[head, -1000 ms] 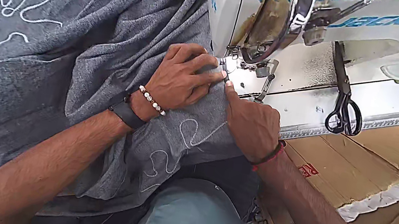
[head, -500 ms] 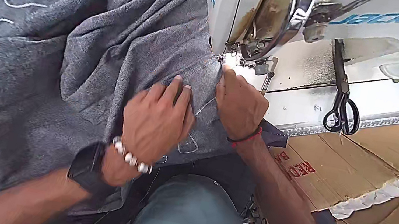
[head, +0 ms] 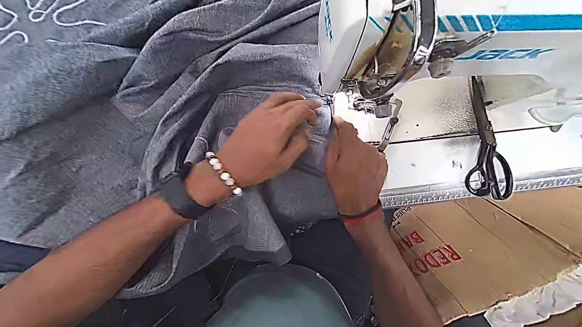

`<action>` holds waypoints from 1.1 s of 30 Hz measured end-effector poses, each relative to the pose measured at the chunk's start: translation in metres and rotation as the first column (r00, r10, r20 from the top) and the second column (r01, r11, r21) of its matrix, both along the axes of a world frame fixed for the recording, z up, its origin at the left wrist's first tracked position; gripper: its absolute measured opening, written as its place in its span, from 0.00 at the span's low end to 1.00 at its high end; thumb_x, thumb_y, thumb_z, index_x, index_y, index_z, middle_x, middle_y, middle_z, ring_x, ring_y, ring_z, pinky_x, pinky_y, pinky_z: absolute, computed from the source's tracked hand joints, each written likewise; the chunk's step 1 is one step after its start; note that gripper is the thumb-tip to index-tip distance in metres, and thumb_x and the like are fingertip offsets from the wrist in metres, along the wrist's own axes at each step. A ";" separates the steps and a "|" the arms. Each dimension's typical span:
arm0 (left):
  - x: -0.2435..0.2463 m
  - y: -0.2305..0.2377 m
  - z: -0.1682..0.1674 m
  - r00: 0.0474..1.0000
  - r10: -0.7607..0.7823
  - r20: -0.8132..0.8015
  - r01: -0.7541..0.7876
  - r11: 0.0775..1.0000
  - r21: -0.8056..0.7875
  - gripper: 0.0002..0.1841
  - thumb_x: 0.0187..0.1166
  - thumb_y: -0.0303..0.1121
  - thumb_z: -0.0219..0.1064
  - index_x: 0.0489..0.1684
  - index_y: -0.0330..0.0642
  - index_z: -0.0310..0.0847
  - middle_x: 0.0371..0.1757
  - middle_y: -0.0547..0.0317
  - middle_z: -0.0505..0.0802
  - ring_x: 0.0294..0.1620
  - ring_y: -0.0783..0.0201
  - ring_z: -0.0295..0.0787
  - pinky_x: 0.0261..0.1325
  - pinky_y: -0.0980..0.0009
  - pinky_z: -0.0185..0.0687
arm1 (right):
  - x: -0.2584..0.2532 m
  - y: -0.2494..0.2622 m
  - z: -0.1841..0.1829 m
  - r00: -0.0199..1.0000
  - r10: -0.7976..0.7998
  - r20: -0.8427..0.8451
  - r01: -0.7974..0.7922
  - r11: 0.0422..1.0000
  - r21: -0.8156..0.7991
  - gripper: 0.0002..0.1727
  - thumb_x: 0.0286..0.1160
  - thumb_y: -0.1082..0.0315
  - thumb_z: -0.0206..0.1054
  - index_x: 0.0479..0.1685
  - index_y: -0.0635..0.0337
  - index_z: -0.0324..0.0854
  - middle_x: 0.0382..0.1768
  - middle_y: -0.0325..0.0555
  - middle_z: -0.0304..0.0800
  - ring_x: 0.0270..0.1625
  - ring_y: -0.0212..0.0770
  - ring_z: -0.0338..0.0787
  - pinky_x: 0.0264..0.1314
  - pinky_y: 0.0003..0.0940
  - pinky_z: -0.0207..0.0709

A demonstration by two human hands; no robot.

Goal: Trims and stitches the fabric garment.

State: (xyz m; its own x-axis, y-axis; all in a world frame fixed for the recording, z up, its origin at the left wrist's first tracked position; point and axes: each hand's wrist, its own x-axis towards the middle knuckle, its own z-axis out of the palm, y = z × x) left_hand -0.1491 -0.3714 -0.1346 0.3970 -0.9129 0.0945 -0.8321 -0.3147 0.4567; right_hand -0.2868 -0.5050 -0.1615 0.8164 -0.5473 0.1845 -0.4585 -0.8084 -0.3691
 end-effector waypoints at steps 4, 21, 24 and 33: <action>0.000 -0.006 -0.035 0.977 0.021 0.212 -0.027 0.999 0.025 0.20 0.89 0.43 0.47 0.64 0.48 0.84 0.83 0.69 0.80 0.82 0.57 0.74 0.78 0.55 0.69 | -0.001 0.002 0.004 0.995 0.003 -0.104 -0.012 0.997 -0.078 0.22 0.89 0.61 0.51 0.73 0.51 0.84 0.13 0.44 0.80 0.15 0.49 0.82 0.15 0.45 0.69; 0.034 0.134 -0.027 0.966 -0.005 0.258 -0.079 0.947 0.312 0.52 0.72 0.83 0.36 0.95 0.62 0.57 0.96 0.57 0.58 0.96 0.32 0.40 0.83 0.16 0.30 | -0.020 0.019 -0.023 0.999 -0.021 -0.032 0.014 0.975 -0.221 0.27 0.87 0.49 0.52 0.83 0.36 0.76 0.64 0.50 0.82 0.65 0.54 0.78 0.64 0.54 0.67; 0.084 0.125 -0.002 0.946 -0.158 0.282 0.012 0.889 0.458 0.54 0.67 0.85 0.41 0.95 0.64 0.56 0.95 0.66 0.62 0.95 0.42 0.51 0.85 0.26 0.48 | -0.021 0.023 -0.026 0.999 -0.024 -0.045 0.013 0.973 -0.232 0.32 0.84 0.40 0.50 0.86 0.35 0.72 0.70 0.52 0.79 0.70 0.55 0.75 0.70 0.58 0.63; -0.010 -0.018 -0.001 0.991 -0.003 0.134 0.016 0.996 -0.090 0.16 0.84 0.34 0.58 0.62 0.42 0.88 0.70 0.53 0.89 0.79 0.48 0.77 0.79 0.47 0.70 | -0.042 -0.022 0.002 0.966 -0.059 0.251 0.072 0.996 -0.043 0.13 0.82 0.63 0.63 0.55 0.53 0.91 0.52 0.50 0.91 0.56 0.52 0.88 0.55 0.50 0.80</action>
